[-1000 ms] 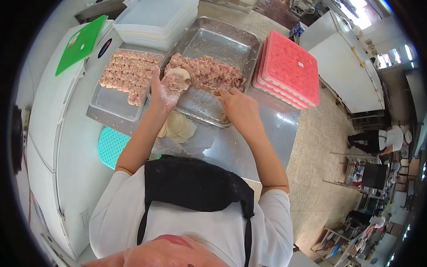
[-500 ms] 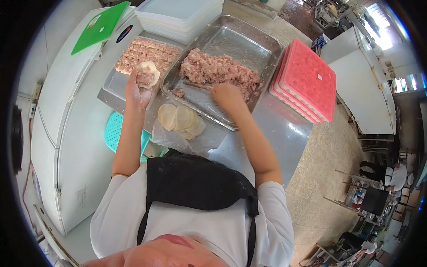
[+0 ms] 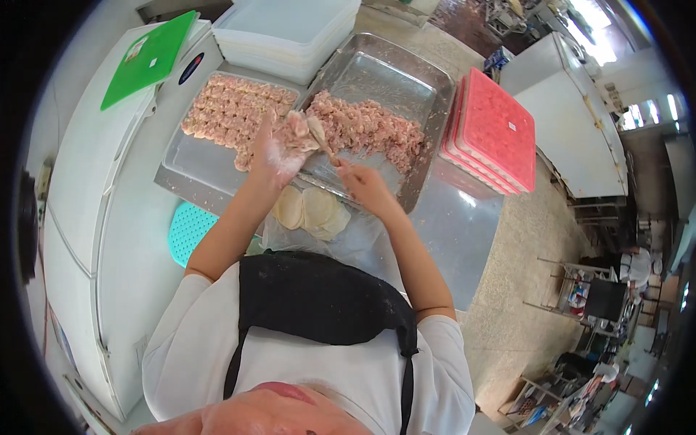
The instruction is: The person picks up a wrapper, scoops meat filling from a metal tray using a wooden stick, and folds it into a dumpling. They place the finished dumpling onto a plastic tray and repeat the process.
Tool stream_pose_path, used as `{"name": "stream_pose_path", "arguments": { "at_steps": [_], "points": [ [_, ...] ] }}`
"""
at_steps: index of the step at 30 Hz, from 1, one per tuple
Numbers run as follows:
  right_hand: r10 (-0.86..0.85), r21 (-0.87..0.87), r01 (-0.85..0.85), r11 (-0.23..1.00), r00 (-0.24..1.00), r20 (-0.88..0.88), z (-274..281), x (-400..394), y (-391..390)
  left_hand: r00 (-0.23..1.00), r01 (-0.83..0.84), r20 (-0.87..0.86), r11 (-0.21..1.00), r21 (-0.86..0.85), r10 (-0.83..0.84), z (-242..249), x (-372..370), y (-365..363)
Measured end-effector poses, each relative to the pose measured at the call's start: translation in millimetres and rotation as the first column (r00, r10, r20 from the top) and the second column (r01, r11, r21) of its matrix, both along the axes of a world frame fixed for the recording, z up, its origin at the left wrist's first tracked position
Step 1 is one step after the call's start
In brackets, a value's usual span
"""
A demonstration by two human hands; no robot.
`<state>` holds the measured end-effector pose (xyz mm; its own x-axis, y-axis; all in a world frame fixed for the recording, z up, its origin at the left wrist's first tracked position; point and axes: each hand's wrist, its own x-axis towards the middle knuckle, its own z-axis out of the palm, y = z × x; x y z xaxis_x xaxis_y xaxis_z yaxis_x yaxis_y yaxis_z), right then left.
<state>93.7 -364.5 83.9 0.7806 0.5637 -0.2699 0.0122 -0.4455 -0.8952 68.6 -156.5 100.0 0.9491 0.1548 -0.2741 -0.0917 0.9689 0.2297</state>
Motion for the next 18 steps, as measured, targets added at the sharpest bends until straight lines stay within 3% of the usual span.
{"name": "stream_pose_path", "arguments": {
  "at_steps": [2, 3, 4, 5, 7, 8, 10, 12, 14, 17, 18],
  "points": [
    [-0.002, -0.018, 0.004, 1.0, 0.997, 0.083, -1.3, -1.8, -4.2, 0.999, 0.008, -0.052, 0.999, -0.036, -0.009, -8.9, 12.6, 3.8],
    [0.072, -0.104, -0.035, 0.994, 0.925, 0.373, 6.1, 3.9, -15.4, 0.998, 0.02, -0.065, 0.999, -0.029, -0.022, -19.1, 16.9, 9.8],
    [0.165, -0.198, -0.05, 0.979, 0.767, 0.62, 18.0, 7.5, -20.0, 0.996, 0.028, -0.079, 0.999, -0.019, -0.03, -18.8, 19.4, 13.5],
    [0.158, -0.196, -0.043, 0.98, 0.765, 0.624, 28.9, 5.1, -23.0, 0.997, 0.035, -0.075, 0.999, -0.017, -0.036, -19.1, 21.1, 14.7],
    [0.102, -0.284, 0.171, 0.944, 0.664, 0.74, 61.6, -12.6, -22.3, 0.988, -0.002, -0.15, 0.984, 0.179, 0.029, -8.7, 18.7, 10.2],
    [0.095, -0.28, 0.178, 0.943, 0.662, 0.743, 59.2, -14.7, -18.8, 0.989, 0.004, -0.146, 0.983, 0.182, 0.023, -12.4, 22.8, 9.1],
    [0.107, -0.358, 0.207, 0.91, 0.72, 0.686, 47.1, -14.6, -6.0, 0.966, 0.18, 0.148, 0.964, 0.195, -0.21, -23.1, 31.3, 9.3],
    [0.059, -0.319, 0.244, 0.916, 0.703, 0.709, 34.3, -11.1, -4.2, 0.971, 0.1, 0.199, 0.98, 0.174, -0.135, -17.6, 41.5, -4.4],
    [0.027, -0.282, 0.285, 0.916, 0.658, 0.752, 15.0, 0.0, -2.6, 0.991, 0.063, 0.103, 0.984, 0.167, -0.081, 5.8, 31.3, -13.0],
    [0.09, -0.346, 0.35, 0.871, 0.579, 0.811, -28.5, 22.1, -18.5, 0.989, 0.038, 0.131, 0.972, 0.232, -0.07, -16.0, 30.5, -11.1],
    [0.098, -0.398, 0.278, 0.874, 0.701, 0.706, -27.2, 28.6, -31.1, 0.989, 0.036, 0.135, 0.976, 0.217, -0.066, -21.1, 29.5, -13.3]
  ]
}}
